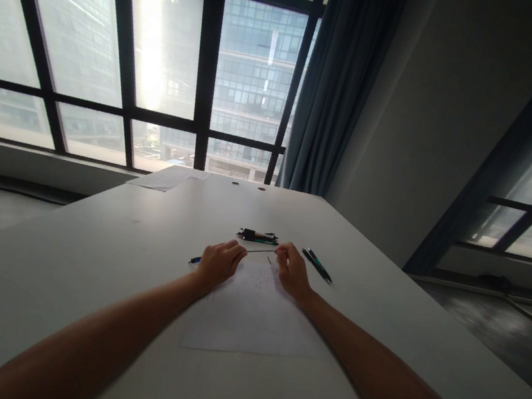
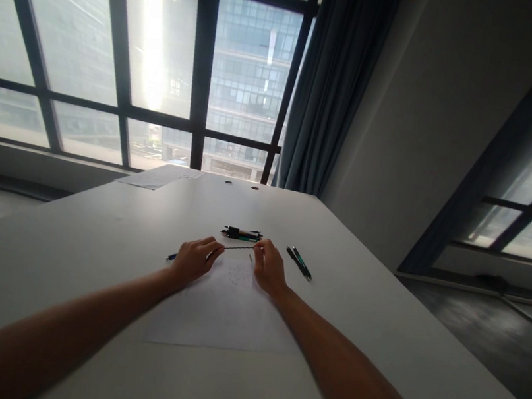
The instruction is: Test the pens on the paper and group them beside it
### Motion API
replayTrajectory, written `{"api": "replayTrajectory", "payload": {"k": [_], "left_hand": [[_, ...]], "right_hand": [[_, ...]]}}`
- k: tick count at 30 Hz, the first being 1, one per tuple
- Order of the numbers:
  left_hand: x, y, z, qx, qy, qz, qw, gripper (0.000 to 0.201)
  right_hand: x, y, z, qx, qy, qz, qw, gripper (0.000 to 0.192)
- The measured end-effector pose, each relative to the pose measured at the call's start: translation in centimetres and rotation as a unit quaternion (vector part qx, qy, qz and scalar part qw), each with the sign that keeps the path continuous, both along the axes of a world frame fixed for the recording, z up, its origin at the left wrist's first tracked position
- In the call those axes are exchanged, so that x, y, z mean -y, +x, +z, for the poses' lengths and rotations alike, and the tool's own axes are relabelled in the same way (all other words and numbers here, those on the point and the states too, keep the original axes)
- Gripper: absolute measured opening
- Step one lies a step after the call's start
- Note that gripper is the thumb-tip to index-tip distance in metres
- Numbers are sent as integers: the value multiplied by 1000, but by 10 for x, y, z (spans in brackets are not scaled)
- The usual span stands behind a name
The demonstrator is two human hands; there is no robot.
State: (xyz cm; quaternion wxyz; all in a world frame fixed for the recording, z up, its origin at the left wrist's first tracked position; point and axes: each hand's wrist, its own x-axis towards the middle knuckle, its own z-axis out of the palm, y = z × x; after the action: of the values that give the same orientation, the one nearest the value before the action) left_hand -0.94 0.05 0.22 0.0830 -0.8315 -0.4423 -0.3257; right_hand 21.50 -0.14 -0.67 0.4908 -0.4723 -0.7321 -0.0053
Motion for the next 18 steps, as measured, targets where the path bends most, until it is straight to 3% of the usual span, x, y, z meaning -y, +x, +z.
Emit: {"api": "replayTrajectory", "payload": {"k": [5, 10, 14, 18], "left_hand": [[-1, 0, 0, -12, -6, 0, 1000, 31], [-3, -1, -2, -27, 4, -12, 1000, 27], [-3, -1, -3, -33, 6, -6, 999, 23], [-1, 0, -2, -30, 6, -1, 1000, 24]], "right_hand": [[-1, 2, -2, 9, 10, 3, 1000, 25], [8, -6, 5, 39, 103, 52, 993, 21], [23, -18, 14, 132, 183, 151, 962, 11], [33, -27, 19, 235, 219, 228, 919, 5]]}}
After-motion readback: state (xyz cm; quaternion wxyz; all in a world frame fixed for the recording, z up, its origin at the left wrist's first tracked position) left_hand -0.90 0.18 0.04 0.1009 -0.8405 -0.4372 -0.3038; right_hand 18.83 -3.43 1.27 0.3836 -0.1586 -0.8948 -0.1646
